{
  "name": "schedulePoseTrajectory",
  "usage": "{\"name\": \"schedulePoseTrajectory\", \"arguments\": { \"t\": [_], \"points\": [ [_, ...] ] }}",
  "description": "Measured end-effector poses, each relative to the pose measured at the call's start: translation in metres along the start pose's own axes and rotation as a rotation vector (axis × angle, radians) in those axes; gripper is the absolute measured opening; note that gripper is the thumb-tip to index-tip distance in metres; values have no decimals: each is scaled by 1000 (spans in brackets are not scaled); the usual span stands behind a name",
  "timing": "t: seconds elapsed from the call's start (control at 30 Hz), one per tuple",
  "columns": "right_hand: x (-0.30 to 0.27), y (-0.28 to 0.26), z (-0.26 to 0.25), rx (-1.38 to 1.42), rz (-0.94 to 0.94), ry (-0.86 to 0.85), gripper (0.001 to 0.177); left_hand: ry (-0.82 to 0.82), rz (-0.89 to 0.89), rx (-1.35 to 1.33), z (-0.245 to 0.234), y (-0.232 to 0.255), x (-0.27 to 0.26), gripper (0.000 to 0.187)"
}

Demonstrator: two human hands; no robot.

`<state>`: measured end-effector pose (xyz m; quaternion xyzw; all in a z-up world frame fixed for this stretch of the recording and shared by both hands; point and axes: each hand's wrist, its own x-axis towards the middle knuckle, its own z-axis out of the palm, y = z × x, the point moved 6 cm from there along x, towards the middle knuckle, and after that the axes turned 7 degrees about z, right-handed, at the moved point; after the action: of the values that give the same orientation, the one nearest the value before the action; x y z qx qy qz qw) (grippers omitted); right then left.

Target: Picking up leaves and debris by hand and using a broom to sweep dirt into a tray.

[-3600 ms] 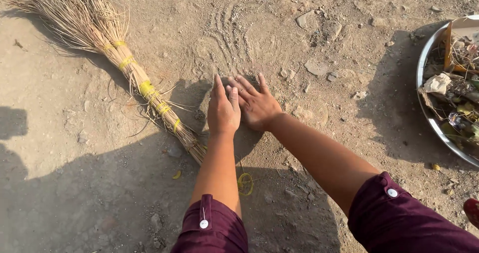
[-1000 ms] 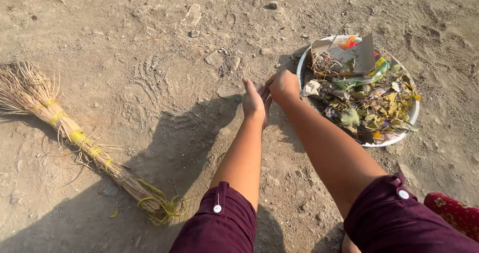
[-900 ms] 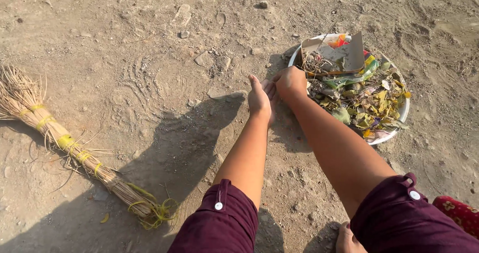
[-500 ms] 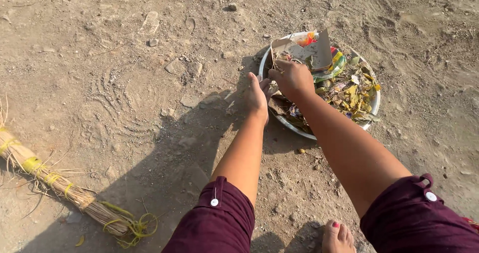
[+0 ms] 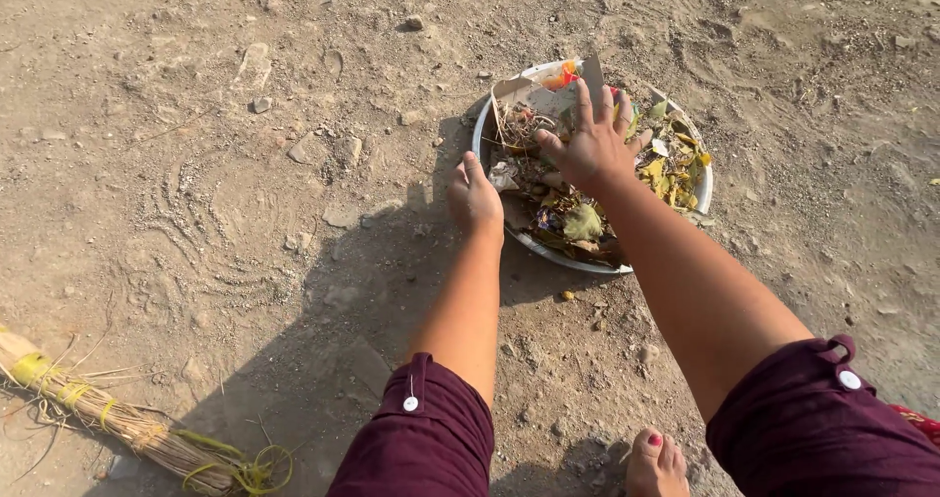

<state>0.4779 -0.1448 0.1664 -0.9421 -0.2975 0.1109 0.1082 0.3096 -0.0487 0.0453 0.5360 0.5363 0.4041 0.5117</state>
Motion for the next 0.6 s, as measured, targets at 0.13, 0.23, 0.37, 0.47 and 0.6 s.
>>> {"name": "schedulePoseTrajectory", "arguments": {
  "t": [0.13, 0.23, 0.37, 0.47, 0.6],
  "points": [
    [23, 47, 1, 91, 178, 39, 98, -41, -12, 29, -1, 25, -6, 59],
    [30, 95, -4, 106, 457, 70, 94, -81, -90, 21, 9, 10, 0, 60],
    [32, 156, -2, 246, 743, 47, 90, -126, -205, -26, 12, 3, 5, 64],
    [47, 213, 28, 358, 899, 58, 91, -137, -299, -180, 21, -18, 19, 66],
    [62, 273, 52, 545, 1097, 174, 94, -60, -423, -453, 27, -20, 27, 68]
  ]
}}
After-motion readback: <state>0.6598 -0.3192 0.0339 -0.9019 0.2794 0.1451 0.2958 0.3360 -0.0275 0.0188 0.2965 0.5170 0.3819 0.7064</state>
